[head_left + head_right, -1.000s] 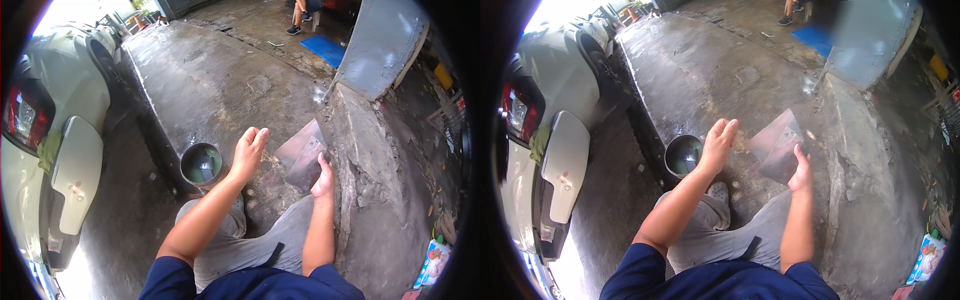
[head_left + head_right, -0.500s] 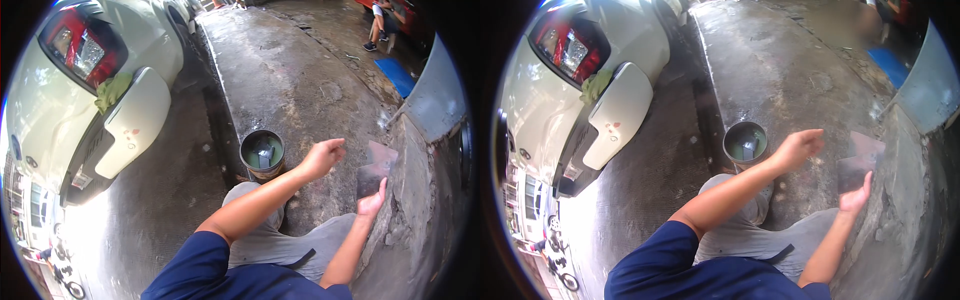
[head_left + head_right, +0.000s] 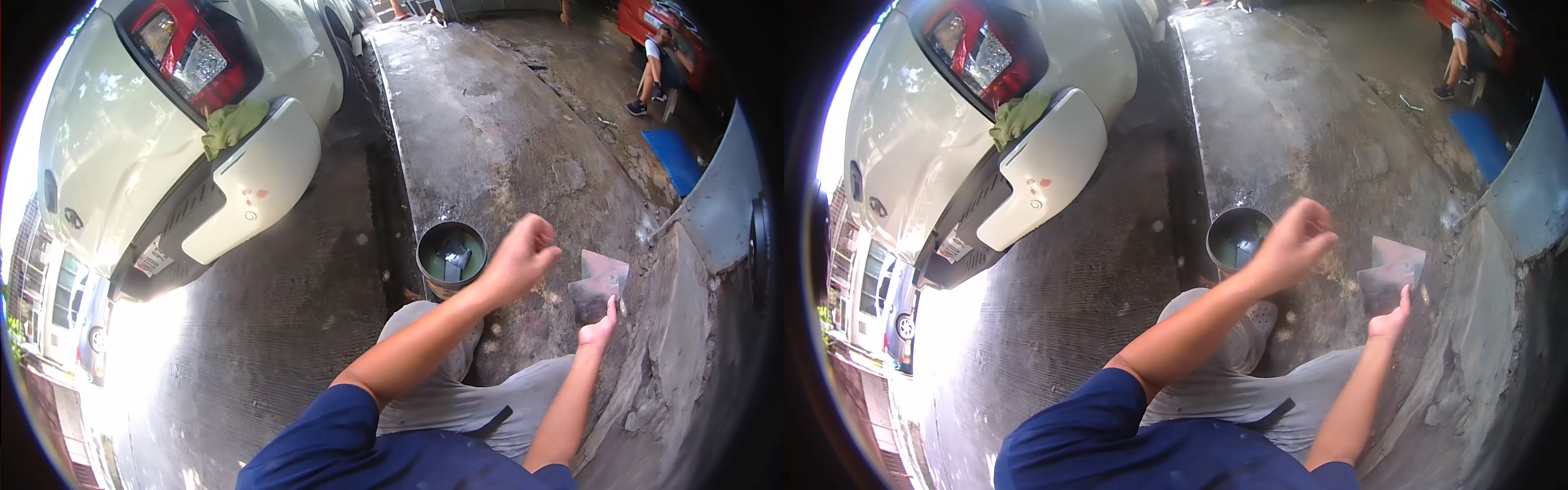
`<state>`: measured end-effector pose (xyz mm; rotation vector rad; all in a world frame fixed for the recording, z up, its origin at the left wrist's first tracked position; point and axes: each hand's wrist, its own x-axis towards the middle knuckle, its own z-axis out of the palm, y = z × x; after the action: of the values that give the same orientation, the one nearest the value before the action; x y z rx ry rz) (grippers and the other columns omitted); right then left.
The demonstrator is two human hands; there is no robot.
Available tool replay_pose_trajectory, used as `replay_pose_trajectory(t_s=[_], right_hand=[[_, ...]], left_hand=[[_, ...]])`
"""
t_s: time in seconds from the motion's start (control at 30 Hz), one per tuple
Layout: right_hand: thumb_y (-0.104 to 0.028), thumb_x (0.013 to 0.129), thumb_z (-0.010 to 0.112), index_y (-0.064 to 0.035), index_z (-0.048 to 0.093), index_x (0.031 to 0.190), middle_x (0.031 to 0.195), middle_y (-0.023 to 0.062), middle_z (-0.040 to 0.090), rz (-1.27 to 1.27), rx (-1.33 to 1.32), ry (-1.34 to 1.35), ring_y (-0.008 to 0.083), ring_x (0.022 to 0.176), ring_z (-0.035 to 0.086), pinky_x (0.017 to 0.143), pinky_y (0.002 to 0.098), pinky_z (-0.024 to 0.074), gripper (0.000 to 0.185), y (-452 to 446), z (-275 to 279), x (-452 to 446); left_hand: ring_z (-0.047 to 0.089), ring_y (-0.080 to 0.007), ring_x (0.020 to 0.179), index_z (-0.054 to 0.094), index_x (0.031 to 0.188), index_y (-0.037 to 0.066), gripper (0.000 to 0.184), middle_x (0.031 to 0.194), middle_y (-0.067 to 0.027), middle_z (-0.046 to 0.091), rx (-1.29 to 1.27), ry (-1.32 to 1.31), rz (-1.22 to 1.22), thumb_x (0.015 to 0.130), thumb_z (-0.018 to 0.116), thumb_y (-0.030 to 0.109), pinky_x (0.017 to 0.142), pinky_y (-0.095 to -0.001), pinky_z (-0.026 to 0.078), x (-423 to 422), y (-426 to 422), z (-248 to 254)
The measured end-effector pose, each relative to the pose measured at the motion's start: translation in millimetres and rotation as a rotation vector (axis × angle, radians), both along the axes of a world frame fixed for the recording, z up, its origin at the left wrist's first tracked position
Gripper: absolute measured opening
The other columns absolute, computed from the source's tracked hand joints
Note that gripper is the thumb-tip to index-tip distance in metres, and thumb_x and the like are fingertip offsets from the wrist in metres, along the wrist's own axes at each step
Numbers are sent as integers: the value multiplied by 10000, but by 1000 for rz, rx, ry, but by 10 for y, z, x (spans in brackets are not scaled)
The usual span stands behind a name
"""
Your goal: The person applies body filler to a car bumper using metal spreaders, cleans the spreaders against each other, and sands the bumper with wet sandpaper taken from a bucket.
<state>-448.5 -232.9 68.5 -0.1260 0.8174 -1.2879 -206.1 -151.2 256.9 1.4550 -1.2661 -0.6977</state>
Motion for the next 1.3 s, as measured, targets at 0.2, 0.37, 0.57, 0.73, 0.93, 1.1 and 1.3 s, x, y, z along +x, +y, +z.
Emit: replay_pose_trajectory(t_s=[0.2,0.37,0.57,0.73,0.93,1.1,1.3], right_hand=[[-315,950,706,-47,638,1322,1313,82,672,30,-5,-16,266,1184,640,1039,436,493,464,-32,-112,97],[-325,953,704,-39,612,1347,1308,76,661,52,-34,19,257,1185,628,1049,420,478,495,7,-4,133],[-358,973,681,-20,592,1358,1312,100,651,18,-57,37,273,1193,621,1038,427,483,521,-11,28,248],[-355,979,672,-13,576,1376,1329,106,639,29,-32,8,291,1209,611,1043,440,476,533,3,50,454],[-330,973,686,-5,597,1354,1327,91,631,52,-114,39,259,1192,606,1047,418,465,508,-9,106,769],[-305,952,720,13,603,1337,1315,103,627,86,-95,130,244,1199,595,1022,415,474,512,123,242,771],[-314,939,739,68,541,1379,1395,140,566,59,-72,245,263,1259,555,1077,415,435,616,228,298,571]], left_hand=[[600,-150,816,620,1005,40,233,924,-67,633,-229,-401,592,940,731,234,720,-329,501,1323,721,923],[529,-367,1240,600,1233,66,387,1248,-133,622,-439,-1555,787,961,702,322,1088,-483,386,2908,1220,1870],[376,-438,1398,522,1398,89,500,1472,-184,470,-390,-1754,882,1029,547,426,1174,-553,308,3550,1538,2099],[321,-486,1429,477,1424,50,539,1508,-208,424,-469,-1808,916,1057,454,444,1197,-590,274,3645,1540,2039],[339,-464,1440,502,1421,89,555,1516,-179,441,-448,-1797,955,1033,510,486,1188,-547,309,3772,1530,2032],[346,-454,1445,509,1420,90,554,1520,-173,443,-358,-1800,991,1027,531,481,1186,-538,322,3660,1516,2029],[360,-452,1437,515,1409,85,548,1519,-169,447,-381,-1798,968,1022,547,473,1177,-536,342,3673,1518,2025]])
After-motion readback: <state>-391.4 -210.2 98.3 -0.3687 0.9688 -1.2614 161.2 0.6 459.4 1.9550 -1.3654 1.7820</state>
